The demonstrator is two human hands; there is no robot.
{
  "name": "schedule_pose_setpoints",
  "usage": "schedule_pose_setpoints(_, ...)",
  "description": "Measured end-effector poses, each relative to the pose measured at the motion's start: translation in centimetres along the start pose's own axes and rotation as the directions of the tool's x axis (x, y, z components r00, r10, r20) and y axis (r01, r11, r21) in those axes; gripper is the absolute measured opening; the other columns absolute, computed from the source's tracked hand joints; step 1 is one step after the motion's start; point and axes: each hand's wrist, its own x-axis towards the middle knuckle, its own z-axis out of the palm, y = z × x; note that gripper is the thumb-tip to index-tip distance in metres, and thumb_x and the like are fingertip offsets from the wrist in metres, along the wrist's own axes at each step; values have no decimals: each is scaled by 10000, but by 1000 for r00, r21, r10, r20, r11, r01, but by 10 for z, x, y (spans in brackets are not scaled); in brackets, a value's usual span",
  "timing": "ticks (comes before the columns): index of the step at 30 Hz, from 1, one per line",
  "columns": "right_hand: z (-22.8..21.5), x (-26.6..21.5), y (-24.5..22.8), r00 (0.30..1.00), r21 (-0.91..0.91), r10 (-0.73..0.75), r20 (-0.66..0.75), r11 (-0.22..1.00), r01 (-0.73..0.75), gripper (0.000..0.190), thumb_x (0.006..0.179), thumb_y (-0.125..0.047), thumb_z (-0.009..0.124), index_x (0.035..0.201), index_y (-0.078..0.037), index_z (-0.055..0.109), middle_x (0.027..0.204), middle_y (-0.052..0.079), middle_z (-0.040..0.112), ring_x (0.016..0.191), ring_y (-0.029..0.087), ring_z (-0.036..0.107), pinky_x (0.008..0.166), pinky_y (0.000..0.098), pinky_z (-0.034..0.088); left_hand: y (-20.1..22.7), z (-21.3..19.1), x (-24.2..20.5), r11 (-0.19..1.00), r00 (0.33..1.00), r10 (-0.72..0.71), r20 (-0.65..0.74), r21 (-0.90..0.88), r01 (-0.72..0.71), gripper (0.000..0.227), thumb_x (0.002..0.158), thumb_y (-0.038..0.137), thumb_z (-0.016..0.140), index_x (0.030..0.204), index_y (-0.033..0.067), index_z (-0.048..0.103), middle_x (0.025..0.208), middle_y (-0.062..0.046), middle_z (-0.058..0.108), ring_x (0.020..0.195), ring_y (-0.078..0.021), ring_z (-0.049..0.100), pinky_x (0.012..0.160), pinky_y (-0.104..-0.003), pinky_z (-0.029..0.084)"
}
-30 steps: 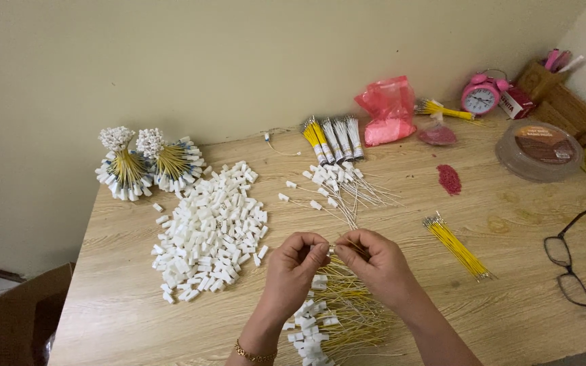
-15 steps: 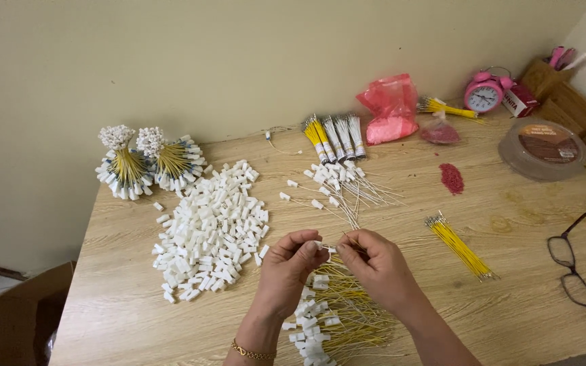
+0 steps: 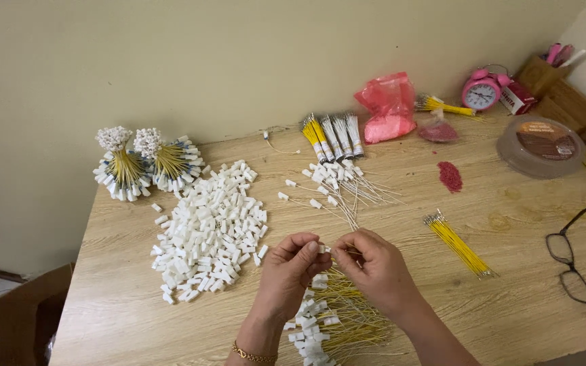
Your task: Assembling small white plastic components onto thin yellow sticks on a wooden desk
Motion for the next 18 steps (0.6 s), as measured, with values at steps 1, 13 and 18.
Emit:
schedule_pose_setpoints(1,-1,0,-4,999,26,45,22,999,-45,77,847,-195,655,866,-127,687,788,-7,677,710,103,646,616,254,517,6,5,-4,1000,1000,-2,23,13,2,129,860,-21,648,988,-32,657,834,-220,707,747,-293,692,731,-360,601)
schedule_pose_setpoints(13,8,-1,7,984,61,126,126,989,-135,100,901,-215,579,887,-128,626,768,-2,644,710,134,589,632,299,464,-3,-1,3,998,998,-27,-63,58,31,131,834,26,689,961,-1,673,792,-207,719,682,-300,708,687,-399,607)
schedule_pose_setpoints(18,15,-1,13,995,-103,43,93,994,-34,132,913,-246,542,885,-133,602,815,11,638,762,170,606,646,333,464,-9,0,5,993,998,21,-58,114,-15,105,837,17,688,937,-14,676,798,-187,713,687,-278,691,699,-395,606)
